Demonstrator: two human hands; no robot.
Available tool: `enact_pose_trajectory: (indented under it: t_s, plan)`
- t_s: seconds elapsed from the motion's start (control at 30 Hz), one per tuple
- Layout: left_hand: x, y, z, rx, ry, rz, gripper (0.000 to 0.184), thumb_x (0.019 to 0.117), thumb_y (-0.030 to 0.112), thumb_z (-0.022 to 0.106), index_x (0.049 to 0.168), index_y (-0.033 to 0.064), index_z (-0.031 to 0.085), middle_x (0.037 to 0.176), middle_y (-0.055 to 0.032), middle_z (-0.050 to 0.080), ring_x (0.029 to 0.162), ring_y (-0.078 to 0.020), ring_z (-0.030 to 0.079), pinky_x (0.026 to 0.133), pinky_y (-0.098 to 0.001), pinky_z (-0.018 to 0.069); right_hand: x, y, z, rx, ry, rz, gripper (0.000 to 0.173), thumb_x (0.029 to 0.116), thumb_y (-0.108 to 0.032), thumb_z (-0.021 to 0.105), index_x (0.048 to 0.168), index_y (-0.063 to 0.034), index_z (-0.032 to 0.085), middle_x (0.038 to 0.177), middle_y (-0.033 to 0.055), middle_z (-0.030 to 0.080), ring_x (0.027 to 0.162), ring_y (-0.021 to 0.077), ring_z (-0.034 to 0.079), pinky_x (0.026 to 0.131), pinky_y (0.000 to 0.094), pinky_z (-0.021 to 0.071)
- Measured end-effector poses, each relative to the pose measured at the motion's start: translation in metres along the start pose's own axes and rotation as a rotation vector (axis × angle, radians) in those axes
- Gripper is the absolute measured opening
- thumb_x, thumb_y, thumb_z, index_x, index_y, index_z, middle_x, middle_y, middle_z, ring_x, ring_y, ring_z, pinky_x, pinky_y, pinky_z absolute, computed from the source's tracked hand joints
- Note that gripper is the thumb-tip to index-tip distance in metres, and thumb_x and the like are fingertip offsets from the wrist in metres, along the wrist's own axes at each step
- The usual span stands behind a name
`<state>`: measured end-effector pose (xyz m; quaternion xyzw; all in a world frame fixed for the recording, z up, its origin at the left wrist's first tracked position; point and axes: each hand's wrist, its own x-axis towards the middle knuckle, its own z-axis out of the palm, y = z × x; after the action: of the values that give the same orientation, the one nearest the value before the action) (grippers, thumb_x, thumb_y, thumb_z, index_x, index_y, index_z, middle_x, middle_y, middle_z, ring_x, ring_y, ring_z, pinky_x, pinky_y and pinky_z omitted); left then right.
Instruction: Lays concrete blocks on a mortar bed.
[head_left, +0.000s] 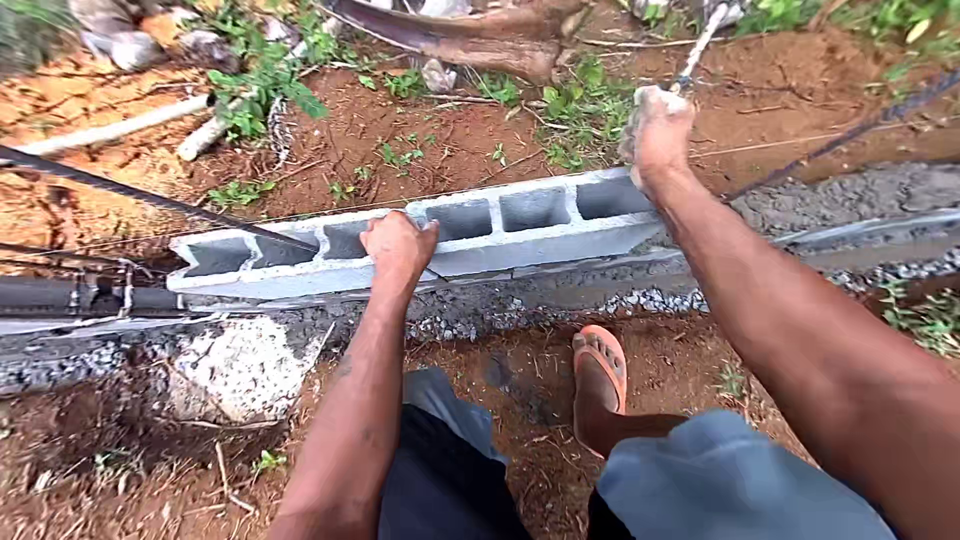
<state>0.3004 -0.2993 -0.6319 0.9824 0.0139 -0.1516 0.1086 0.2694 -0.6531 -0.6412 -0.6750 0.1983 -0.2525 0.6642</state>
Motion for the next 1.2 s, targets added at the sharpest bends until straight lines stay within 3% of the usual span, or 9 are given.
enact_pose_trajectory:
  t_s: [0.17, 0.33, 0.6, 0.67, 0.87, 0.97, 1.07, 1.13, 1.2]
  plan:
    - [0.002, 0.000, 0.002, -0.007, -0.005, -0.008, 0.058, 0.0938, 0.054, 0.066, 0.096, -0.0037, 0.071, 0.111, -0.0328, 0.067, 0.117, -0.0514, 0.060, 0.101, -0.0698, 0.0416, -0.010, -0.043, 0.014, 0.046, -0.074, -0.062, 0.038, 0.1094, -0.024, 0.041, 0.071, -0.0202, 0.045, 0.052, -0.0093, 0.039, 0.042, 0.0059, 0.038, 0.043, 0.0252, 0.0370]
    - [0.003, 0.002, 0.004, 0.011, 0.001, -0.009, 0.057, 0.0936, 0.055, 0.066, 0.093, -0.0015, 0.071, 0.109, -0.0306, 0.068, 0.115, -0.0495, 0.062, 0.100, -0.0689, 0.0425, 0.000, -0.003, 0.000, -0.063, -0.010, 0.005, 0.035, 0.1073, -0.028, 0.042, 0.074, -0.0182, 0.047, 0.055, -0.0084, 0.040, 0.045, 0.0073, 0.040, 0.045, 0.0283, 0.0391]
    - [0.004, 0.000, 0.005, 0.017, 0.010, -0.002, 0.057, 0.0936, 0.054, 0.066, 0.090, -0.0022, 0.070, 0.106, -0.0314, 0.068, 0.114, -0.0499, 0.062, 0.098, -0.0689, 0.0432, -0.006, 0.001, 0.011, -0.090, -0.034, -0.004, 0.036, 0.1065, -0.027, 0.045, 0.071, -0.0178, 0.045, 0.055, -0.0079, 0.038, 0.045, 0.0078, 0.039, 0.046, 0.0295, 0.0377]
    - [0.004, 0.000, 0.005, 0.018, 0.006, -0.003, 0.057, 0.0938, 0.054, 0.066, 0.092, -0.0026, 0.071, 0.108, -0.0314, 0.068, 0.115, -0.0501, 0.061, 0.099, -0.0690, 0.0424, -0.014, -0.024, 0.017, -0.041, -0.085, -0.032, 0.036, 0.1082, -0.026, 0.043, 0.073, -0.0186, 0.047, 0.054, -0.0090, 0.040, 0.045, 0.0064, 0.039, 0.045, 0.0274, 0.0381]
    - [-0.003, -0.017, -0.007, -0.082, 0.029, 0.076, 0.060, 0.0974, 0.059, 0.060, 0.091, 0.0001, 0.072, 0.104, -0.0283, 0.069, 0.114, -0.0486, 0.062, 0.101, -0.0675, 0.0427, -0.066, -0.087, -0.021, -0.041, -0.130, -0.056, 0.023, 0.1108, -0.032, 0.045, 0.097, -0.0209, 0.059, 0.069, -0.0121, 0.050, 0.053, 0.0041, 0.045, 0.051, 0.0236, 0.0440]
    - [-0.016, -0.053, -0.020, -0.247, 0.166, 0.173, 0.044, 0.1006, 0.047, 0.061, 0.099, 0.0054, 0.077, 0.104, -0.0215, 0.073, 0.113, -0.0446, 0.064, 0.100, -0.0672, 0.0460, -0.098, -0.076, -0.076, -0.199, -0.044, -0.015, 0.020, 0.1096, -0.036, 0.048, 0.096, -0.0245, 0.057, 0.077, -0.0126, 0.056, 0.061, 0.0032, 0.054, 0.058, 0.0237, 0.0512]
    - [-0.034, -0.087, -0.027, -0.283, 0.253, 0.183, 0.025, 0.0980, 0.033, 0.068, 0.102, 0.0100, 0.078, 0.105, -0.0149, 0.074, 0.111, -0.0377, 0.065, 0.097, -0.0607, 0.0487, -0.124, -0.052, -0.121, -0.317, 0.082, 0.121, 0.020, 0.1088, -0.037, 0.049, 0.103, -0.0186, 0.057, 0.087, -0.0093, 0.059, 0.070, 0.0041, 0.060, 0.067, 0.0264, 0.0564]
    - [-0.043, -0.098, -0.027, -0.263, 0.253, 0.217, 0.021, 0.0949, 0.028, 0.073, 0.106, 0.0107, 0.078, 0.108, -0.0154, 0.072, 0.112, -0.0381, 0.063, 0.097, -0.0585, 0.0488, -0.134, -0.035, -0.136, -0.394, 0.135, 0.194, 0.022, 0.1098, -0.033, 0.048, 0.111, -0.0130, 0.058, 0.088, -0.0066, 0.062, 0.069, 0.0038, 0.061, 0.067, 0.0252, 0.0566]
    - [-0.047, -0.099, -0.021, -0.245, 0.231, 0.283, 0.024, 0.0927, 0.025, 0.076, 0.111, 0.0104, 0.078, 0.114, -0.0172, 0.071, 0.117, -0.0395, 0.059, 0.100, -0.0571, 0.0471, -0.140, -0.022, -0.140, -0.484, 0.083, 0.259, 0.032, 0.1108, -0.030, 0.046, 0.129, -0.0061, 0.056, 0.103, 0.0028, 0.064, 0.076, 0.0082, 0.065, 0.071, 0.0286, 0.0574]
